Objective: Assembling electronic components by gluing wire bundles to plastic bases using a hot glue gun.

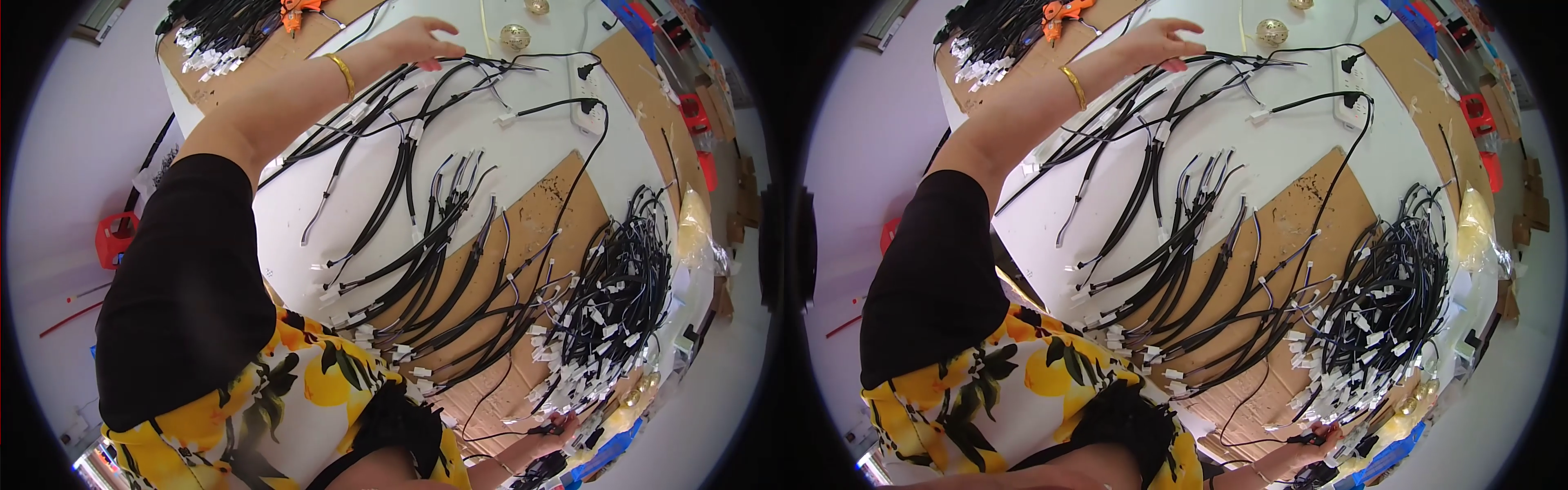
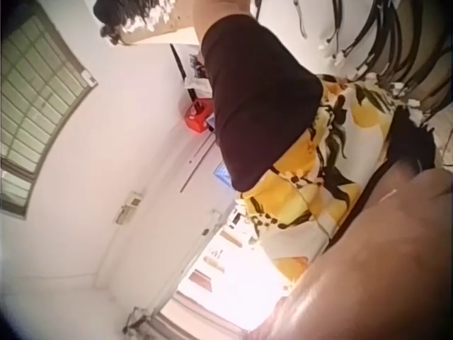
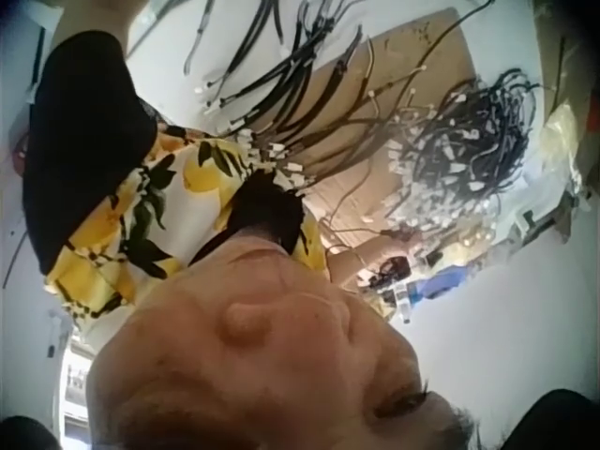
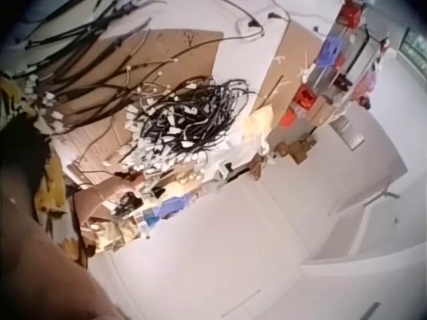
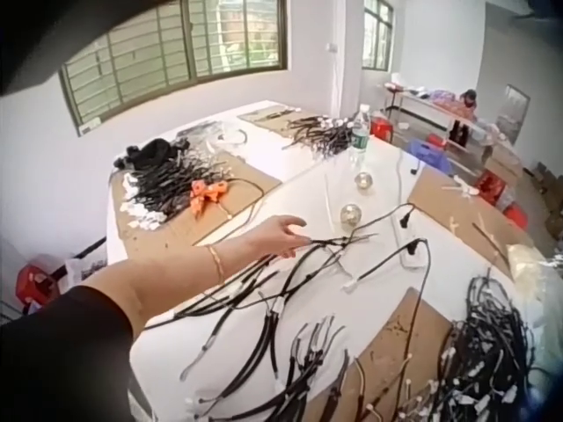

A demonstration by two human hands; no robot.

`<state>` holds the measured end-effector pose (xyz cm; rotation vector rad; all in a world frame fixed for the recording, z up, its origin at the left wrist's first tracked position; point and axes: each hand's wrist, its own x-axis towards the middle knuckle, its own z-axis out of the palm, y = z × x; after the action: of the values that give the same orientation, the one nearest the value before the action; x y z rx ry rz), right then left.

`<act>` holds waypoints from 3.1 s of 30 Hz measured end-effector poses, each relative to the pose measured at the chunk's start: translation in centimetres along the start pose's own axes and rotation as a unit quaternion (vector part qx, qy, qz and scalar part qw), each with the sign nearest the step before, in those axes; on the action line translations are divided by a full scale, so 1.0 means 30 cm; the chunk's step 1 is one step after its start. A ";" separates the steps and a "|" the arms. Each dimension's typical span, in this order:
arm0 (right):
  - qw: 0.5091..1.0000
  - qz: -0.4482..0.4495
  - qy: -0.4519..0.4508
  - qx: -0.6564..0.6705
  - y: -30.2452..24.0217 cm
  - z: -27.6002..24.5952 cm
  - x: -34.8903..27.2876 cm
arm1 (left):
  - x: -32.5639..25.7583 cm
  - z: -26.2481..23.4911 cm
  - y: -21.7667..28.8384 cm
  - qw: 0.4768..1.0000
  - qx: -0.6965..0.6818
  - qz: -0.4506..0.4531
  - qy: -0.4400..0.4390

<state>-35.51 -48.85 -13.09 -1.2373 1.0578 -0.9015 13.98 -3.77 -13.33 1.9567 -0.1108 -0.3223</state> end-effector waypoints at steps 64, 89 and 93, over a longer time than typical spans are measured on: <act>0.997 0.028 -0.040 0.056 0.041 -0.109 -0.033 | -0.217 0.078 -0.132 0.922 0.361 -0.048 0.130; 0.988 0.044 -0.039 0.141 0.057 -0.189 -0.038 | -0.263 0.166 -0.102 0.937 0.333 -0.050 0.097; 0.988 0.051 -0.036 0.139 0.083 -0.215 -0.006 | -0.303 0.150 -0.055 0.958 0.266 -0.053 0.088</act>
<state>-41.80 -50.18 -15.65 -0.9669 0.8960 -0.8852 3.91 -5.05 -14.92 2.5236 0.0296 -0.1977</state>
